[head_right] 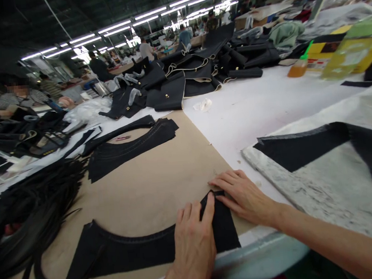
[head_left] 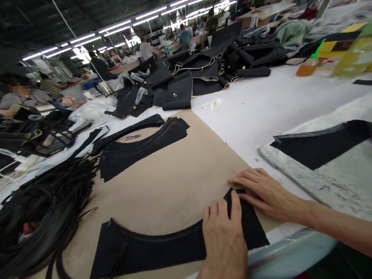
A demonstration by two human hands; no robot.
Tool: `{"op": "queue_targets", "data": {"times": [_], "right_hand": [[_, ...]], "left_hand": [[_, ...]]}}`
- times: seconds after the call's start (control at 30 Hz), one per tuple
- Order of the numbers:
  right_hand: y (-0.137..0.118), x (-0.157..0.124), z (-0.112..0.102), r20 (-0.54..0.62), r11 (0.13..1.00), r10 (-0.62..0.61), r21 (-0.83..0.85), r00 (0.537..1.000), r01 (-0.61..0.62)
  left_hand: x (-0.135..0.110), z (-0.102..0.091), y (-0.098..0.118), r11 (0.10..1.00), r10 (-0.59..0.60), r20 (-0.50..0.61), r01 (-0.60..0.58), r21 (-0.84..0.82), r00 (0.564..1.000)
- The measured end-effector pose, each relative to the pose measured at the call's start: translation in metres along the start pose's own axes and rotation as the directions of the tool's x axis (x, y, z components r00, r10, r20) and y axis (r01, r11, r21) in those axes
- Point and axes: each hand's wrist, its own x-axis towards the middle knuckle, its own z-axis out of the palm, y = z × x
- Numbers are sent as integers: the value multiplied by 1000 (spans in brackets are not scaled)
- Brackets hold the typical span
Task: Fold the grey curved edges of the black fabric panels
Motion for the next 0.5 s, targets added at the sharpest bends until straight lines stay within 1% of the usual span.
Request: {"op": "queue_targets", "data": {"times": [0.07,0.13,0.2,0.27,0.3,0.37,0.4,0.43,0.5], "right_hand": [[6,-1,2,-19,998,29,48,999,-28],[9,-1,2,-62,990,69,131,996,-61],[4,0,0,-132,981,86,185,987,-60],[-12,3,-2,-157,989,33,151,987,-9],[-24,4,-3,-130,993,-21,110,991,36],[-48,5,0,-16,991,-129,31,991,130],[-59,5,3,40,986,-164,0,986,164],[-67,4,7,82,981,-186,-29,979,189],[-73,-1,18,115,972,-205,-92,972,216]], "left_hand": [[-21,-3,-9,999,-15,-92,12,-34,996],[-41,-5,-18,998,-52,-163,46,-38,985],[-54,-5,-27,997,-67,-174,62,-35,982],[-59,-5,-32,998,-44,-151,38,-42,988],[-60,-5,-33,998,-36,-146,29,-49,989],[-58,-6,-33,998,-45,-144,38,-55,989],[-57,-7,-32,997,-55,-142,48,-55,988],[-57,-7,-32,997,-62,-141,55,-56,988],[-60,-9,-33,995,-74,-145,64,-72,987]]}}
